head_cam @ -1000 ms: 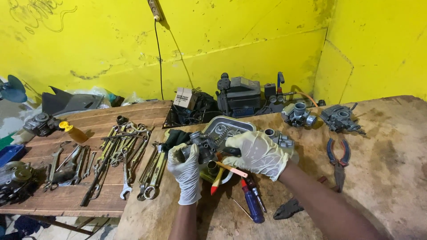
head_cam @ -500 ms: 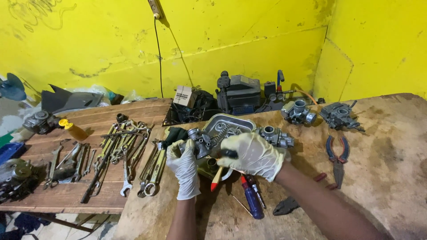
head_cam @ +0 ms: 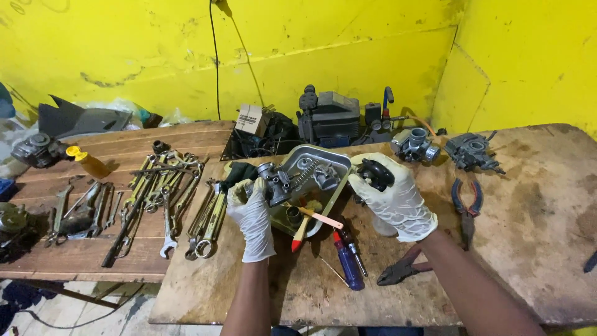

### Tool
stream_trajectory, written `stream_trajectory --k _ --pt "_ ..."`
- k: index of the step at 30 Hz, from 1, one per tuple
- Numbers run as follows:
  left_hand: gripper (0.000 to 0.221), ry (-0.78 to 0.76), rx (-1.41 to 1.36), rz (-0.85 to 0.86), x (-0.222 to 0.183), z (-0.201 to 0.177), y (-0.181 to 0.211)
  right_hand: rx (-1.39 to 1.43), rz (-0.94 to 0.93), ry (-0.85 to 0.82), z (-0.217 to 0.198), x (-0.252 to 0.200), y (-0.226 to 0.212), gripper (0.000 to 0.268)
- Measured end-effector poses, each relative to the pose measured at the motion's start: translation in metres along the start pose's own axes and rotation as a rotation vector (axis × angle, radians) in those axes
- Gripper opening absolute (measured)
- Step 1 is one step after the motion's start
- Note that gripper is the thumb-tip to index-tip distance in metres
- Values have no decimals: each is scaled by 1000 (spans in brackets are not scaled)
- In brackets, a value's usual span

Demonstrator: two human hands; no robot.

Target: The person cleans a carburetor using a small brush and a spray bottle. They scrub the interior passages and then spray a cleaning fluid into the carburetor while holding it over a metal tray.

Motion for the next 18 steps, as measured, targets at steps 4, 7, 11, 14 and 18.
stream_trajectory --k 4,7,11,14,18 --pt "27 16 -32 -15 -4 4 3 39 43 -84 3 -5 7 42" --pt "26 16 -32 -13 1 -2 -4 48 92 -182 -5 -11 6 54" --pt "27 25 -40 -23 -1 1 1 43 169 -395 -18 -17 16 78" --pt "27 27 -39 -30 -3 4 9 -24 199 -424 -22 -32 54 68" --pt "26 28 -22 -28 3 -3 2 -132 281 -310 -38 -38 77 47"
Point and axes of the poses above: each hand's wrist, its own x-axis towards the middle knuckle, its own z-axis out of the palm, y = z × x, the point moved 7 cm from there along x, towards the middle knuckle, and after that the axes turned 15 degrees about -x, right-handed, at the moved point
